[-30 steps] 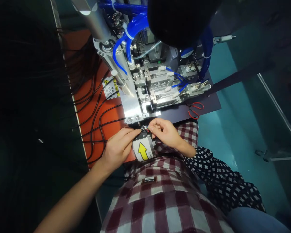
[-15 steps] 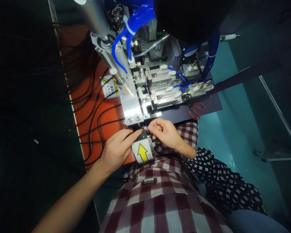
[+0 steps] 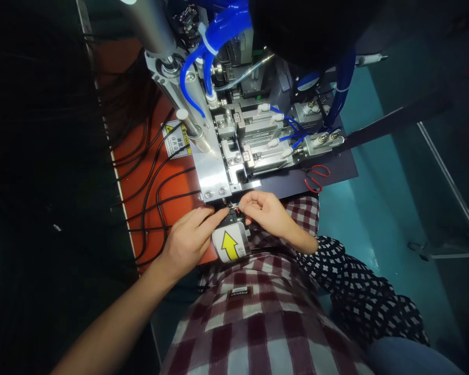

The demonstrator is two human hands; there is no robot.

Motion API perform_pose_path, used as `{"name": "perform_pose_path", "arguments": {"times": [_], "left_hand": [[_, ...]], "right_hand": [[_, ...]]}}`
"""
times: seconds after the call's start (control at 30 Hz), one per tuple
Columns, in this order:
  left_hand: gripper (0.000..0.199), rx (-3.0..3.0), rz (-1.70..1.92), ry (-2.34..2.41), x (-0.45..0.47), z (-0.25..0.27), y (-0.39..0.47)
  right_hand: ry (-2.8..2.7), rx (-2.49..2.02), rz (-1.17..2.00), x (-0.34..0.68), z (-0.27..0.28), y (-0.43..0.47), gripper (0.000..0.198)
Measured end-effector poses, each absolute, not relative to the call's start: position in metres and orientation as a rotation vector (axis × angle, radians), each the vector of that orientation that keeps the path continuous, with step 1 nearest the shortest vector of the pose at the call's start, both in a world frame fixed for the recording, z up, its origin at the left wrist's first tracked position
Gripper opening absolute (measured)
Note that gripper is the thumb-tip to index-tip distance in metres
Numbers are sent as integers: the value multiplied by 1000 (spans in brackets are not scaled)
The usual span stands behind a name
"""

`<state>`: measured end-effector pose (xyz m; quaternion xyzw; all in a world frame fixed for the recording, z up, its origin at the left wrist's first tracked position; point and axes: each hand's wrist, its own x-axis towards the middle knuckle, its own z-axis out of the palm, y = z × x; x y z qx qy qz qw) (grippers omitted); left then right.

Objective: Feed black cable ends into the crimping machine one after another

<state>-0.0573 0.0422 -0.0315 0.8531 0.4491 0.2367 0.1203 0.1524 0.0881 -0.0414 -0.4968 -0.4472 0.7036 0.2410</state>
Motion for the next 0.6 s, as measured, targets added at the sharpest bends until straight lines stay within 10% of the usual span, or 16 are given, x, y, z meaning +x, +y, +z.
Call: {"name": "perform_pose_path", "arguments": {"times": [0.6], "left_hand": [[31,2480,688,1307,-58,-33,42]], "right_hand": [[-1139,-1303,2040,156,-38,90,12]]}}
